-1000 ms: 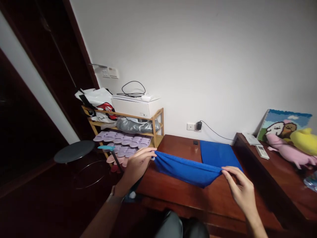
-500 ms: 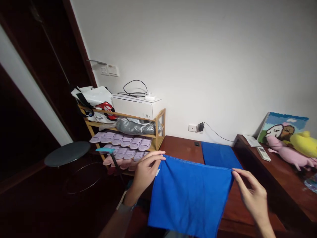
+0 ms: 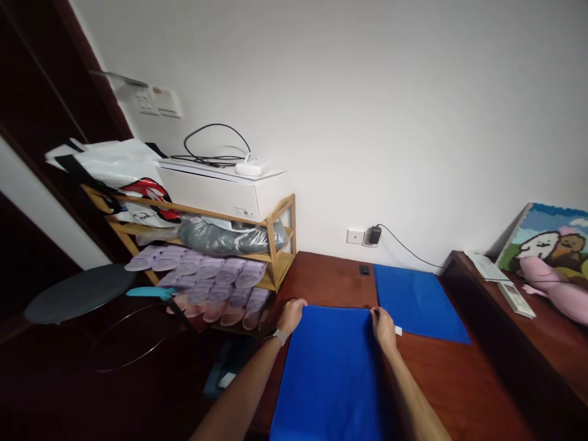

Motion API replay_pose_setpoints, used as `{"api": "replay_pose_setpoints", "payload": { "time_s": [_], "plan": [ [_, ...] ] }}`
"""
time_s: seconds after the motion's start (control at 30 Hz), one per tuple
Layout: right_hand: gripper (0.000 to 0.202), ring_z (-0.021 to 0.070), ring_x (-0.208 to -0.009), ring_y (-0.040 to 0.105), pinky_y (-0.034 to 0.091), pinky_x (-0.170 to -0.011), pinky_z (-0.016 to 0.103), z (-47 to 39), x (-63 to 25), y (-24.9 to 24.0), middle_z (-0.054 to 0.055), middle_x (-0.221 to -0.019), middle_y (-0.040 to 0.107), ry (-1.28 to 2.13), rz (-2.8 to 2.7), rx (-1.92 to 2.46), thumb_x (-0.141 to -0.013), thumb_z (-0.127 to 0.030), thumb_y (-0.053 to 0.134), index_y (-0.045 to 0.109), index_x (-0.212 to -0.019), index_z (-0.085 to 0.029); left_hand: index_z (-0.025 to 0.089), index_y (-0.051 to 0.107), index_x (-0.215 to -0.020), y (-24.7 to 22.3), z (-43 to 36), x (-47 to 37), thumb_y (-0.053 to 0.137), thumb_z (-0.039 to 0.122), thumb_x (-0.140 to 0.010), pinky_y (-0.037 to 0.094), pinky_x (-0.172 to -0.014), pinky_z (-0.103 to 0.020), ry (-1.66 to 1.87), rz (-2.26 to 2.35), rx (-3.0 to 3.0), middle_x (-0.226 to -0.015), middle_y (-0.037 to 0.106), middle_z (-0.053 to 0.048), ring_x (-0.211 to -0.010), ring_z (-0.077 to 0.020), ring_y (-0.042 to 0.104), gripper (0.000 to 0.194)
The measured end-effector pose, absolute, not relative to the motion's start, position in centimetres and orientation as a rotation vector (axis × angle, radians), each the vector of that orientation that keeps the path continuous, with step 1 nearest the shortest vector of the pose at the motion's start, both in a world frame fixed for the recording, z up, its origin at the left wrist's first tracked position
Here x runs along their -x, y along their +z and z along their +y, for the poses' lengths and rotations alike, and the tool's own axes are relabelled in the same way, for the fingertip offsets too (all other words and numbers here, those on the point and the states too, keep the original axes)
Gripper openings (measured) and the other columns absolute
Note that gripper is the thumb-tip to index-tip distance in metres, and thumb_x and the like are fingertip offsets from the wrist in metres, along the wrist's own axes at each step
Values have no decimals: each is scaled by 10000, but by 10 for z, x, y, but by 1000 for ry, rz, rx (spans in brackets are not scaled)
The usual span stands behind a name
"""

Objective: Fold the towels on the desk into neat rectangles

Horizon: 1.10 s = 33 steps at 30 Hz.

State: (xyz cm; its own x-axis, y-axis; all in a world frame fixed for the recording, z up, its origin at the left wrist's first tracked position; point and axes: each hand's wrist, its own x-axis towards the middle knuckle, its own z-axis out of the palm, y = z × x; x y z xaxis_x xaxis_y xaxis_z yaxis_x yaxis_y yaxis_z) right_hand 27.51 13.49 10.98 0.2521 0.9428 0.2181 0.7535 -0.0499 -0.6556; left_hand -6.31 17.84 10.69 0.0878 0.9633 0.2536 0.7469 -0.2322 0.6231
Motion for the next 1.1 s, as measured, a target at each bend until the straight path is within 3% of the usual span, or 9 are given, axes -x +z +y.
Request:
{"api": "replay_pose_setpoints", "payload": {
  "time_s": [0.27,0.47,0.7,0.87,1.1],
  "plan": [
    [451,302,-1066,698,492,-940,389,152,-278,91,185,-1157,775,210,-1574,2040,-1036,-342,373,753,-1169,-139,216,805,-1040,72,217,55,434,33,-914,612,-1017,-395,992,1664,-2167,-1080,837,-79,-1064,-214,771,433],
    [560,307,-1327,599,436,-1136,438,134,-235,72,176,-1463,660,17,-1660,1886,-1047,-295,272,670,-1404,-127,226,778,-1215,62,188,23,400,76,-979,459,-1240,-476,1002,1513,-2386,-1438,720,-84,-1419,-236,592,471],
    [647,309,-1607,303,229,-1307,512,119,-170,54,139,-1701,390,240,-1893,2068,-1044,-327,266,423,-1629,-99,309,503,-1581,38,161,-28,411,318,-1085,382,-1270,-519,669,1322,-2767,-1649,531,-67,-1541,-260,459,505],
    [652,270,-1629,247,155,-1330,487,118,-194,57,117,-1727,322,220,-1978,2105,-1082,-404,235,349,-1659,-121,347,498,-1584,36,167,-3,438,432,-1086,370,-1267,-547,593,1520,-2670,-1670,496,-70,-1536,-288,467,509],
    [644,286,-1620,271,203,-1318,519,124,-198,61,133,-1714,340,168,-1958,2103,-1082,-395,239,364,-1650,-119,295,518,-1578,38,157,21,406,405,-1091,388,-1264,-545,696,1670,-2638,-1647,524,-100,-1522,-291,487,512]
  ]
}}
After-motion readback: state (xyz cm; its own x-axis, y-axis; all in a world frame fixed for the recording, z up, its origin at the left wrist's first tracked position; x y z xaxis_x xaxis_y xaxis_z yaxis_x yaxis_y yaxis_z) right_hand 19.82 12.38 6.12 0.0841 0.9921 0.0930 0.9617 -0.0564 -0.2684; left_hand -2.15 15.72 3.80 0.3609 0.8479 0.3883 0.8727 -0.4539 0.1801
